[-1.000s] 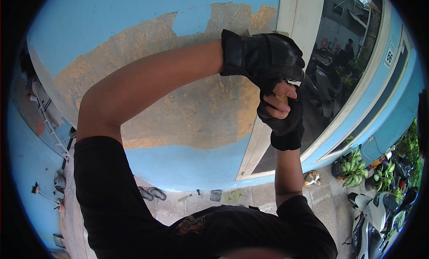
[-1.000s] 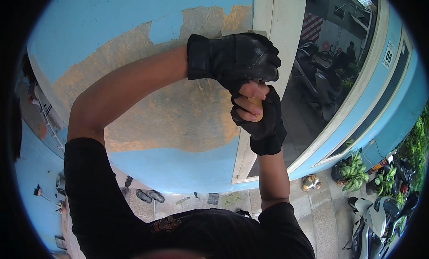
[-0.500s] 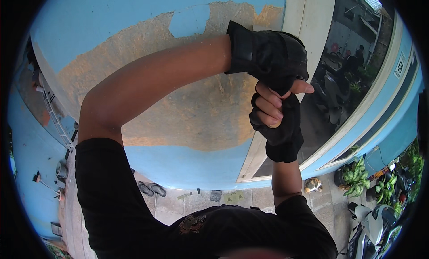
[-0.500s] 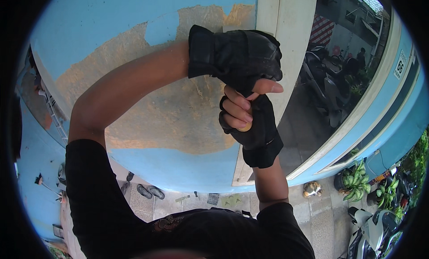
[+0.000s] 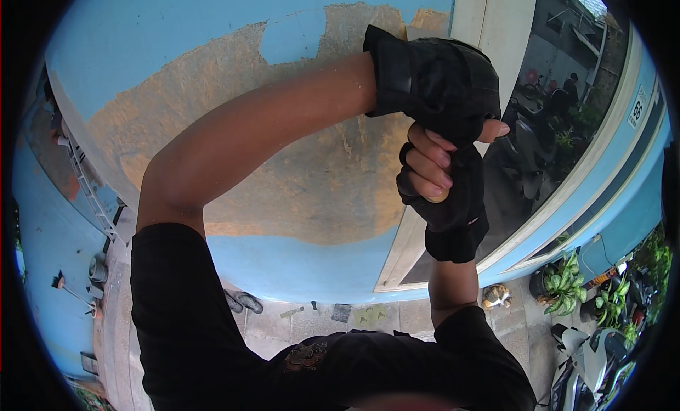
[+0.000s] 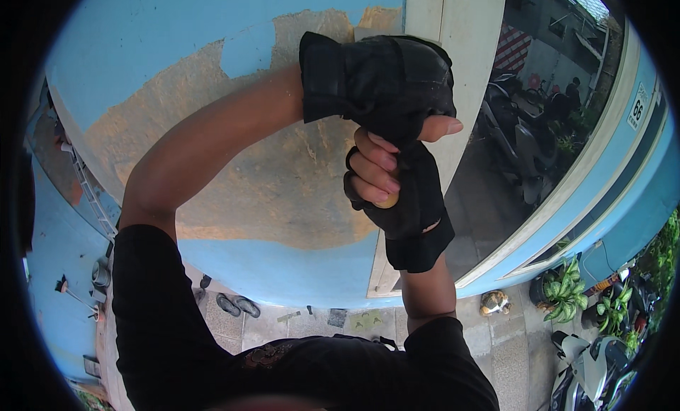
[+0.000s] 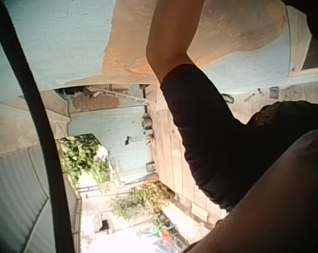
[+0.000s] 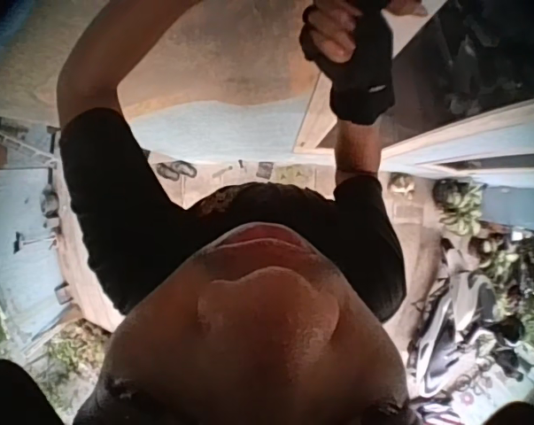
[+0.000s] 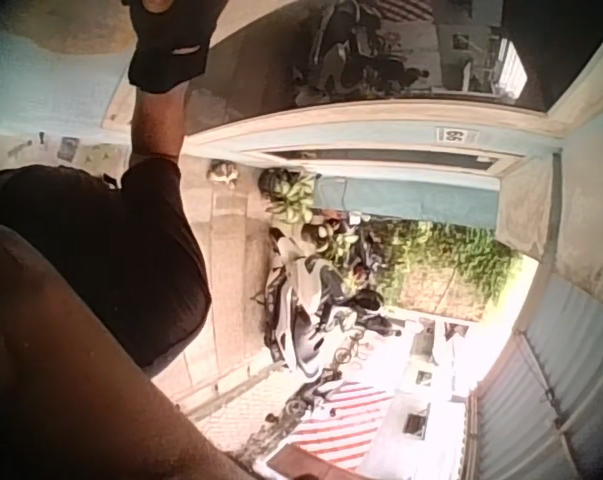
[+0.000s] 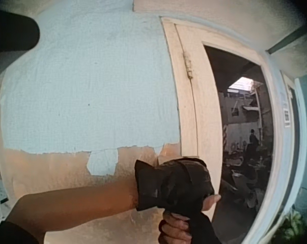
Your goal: The person scrapes loose paint from a house exterior wall using a putty knife.
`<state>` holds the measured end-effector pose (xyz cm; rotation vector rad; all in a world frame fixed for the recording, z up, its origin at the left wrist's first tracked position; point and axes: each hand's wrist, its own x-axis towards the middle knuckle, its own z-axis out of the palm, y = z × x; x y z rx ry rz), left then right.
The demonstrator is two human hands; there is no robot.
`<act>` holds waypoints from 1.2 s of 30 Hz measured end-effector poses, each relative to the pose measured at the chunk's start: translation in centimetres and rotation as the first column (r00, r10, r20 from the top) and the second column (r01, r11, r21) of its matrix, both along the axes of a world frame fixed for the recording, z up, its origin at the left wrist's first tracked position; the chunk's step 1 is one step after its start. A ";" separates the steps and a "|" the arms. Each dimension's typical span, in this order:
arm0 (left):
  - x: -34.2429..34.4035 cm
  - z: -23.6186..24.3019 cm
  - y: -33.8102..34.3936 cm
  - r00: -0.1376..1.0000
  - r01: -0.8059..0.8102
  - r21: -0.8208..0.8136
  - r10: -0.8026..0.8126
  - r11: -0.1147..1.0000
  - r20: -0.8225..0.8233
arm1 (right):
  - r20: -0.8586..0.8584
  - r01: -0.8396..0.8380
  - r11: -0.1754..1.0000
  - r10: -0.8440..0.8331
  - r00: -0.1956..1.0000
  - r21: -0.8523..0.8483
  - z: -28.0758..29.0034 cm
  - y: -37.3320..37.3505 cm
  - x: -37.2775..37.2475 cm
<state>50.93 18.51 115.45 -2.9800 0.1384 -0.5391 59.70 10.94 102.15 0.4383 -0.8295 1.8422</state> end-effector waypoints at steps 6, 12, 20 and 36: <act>0.4 -0.7 0.4 0.993 0.002 -0.004 -0.001 1.000 0.115 | 0.011 0.046 0.998 -0.046 0.999 -0.049 0.2 -0.5 -0.2; 0.5 -1.0 0.7 0.976 0.016 0.057 -0.028 0.998 0.218 | -0.058 0.039 0.991 -0.046 0.997 -0.125 0.0 -0.5 -0.1; 0.7 -0.2 0.8 0.987 -0.001 -0.011 0.002 1.000 0.158 | 0.004 0.046 0.998 -0.046 0.999 -0.031 1.0 -0.3 0.0; 0.7 -0.2 0.4 0.961 0.107 0.116 -0.133 0.988 0.244 | 0.086 0.082 0.996 -0.080 0.993 -0.018 1.2 -0.7 0.6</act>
